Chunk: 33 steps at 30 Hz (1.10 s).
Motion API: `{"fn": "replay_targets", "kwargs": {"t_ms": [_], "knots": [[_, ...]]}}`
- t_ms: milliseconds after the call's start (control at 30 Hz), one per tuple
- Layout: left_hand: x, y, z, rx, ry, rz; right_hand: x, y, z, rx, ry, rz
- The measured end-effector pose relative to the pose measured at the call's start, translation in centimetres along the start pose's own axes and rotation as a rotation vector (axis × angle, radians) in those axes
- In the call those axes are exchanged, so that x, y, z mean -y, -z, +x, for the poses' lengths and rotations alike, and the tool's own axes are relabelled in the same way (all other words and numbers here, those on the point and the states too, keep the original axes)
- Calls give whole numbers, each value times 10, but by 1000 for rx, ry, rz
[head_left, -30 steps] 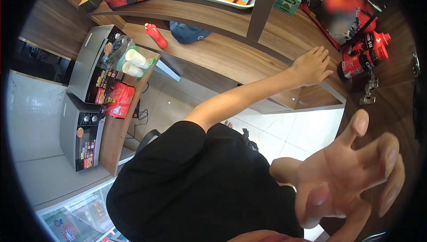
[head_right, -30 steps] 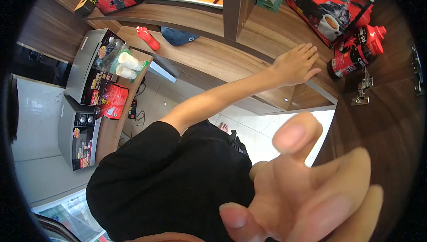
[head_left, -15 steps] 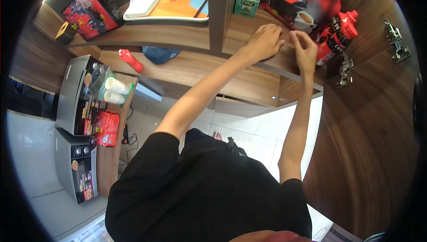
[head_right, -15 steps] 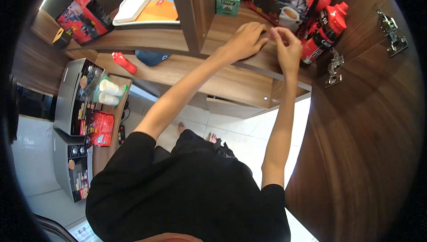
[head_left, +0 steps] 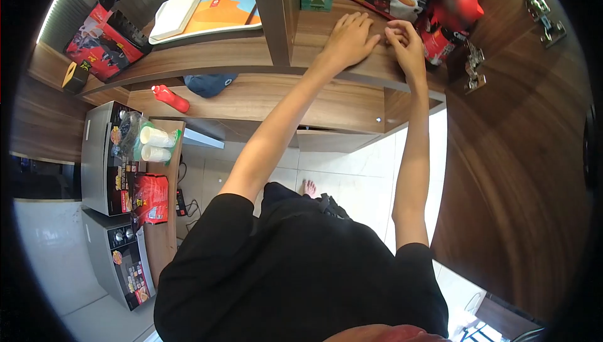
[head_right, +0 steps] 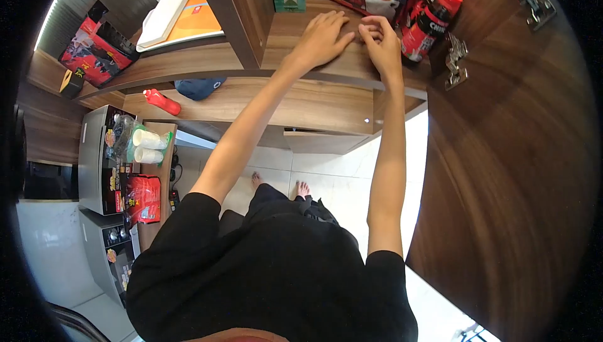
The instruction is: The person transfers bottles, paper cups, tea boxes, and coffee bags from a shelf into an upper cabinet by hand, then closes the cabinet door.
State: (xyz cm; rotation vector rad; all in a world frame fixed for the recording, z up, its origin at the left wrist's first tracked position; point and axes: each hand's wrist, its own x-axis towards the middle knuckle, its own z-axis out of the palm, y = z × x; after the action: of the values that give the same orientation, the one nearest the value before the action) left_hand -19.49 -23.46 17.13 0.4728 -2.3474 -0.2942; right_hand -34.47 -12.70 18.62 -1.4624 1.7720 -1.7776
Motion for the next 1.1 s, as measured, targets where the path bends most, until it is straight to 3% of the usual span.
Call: {"fn": "replay_targets", "kwargs": {"t_ms": [400,867,1033,1100], "knots": [[-6,1,-8,70,-15,143,1,0,-5,-57,36,-139],[-10,12,-13,42,-9,35,12,0,-10,-98,-13,67],[-13,13,-17,-63,-23,2,25,-5,-14,-81,82,-280],[-17,17,-16,-79,16,29,23,-7,-17,-57,297,-565]]}}
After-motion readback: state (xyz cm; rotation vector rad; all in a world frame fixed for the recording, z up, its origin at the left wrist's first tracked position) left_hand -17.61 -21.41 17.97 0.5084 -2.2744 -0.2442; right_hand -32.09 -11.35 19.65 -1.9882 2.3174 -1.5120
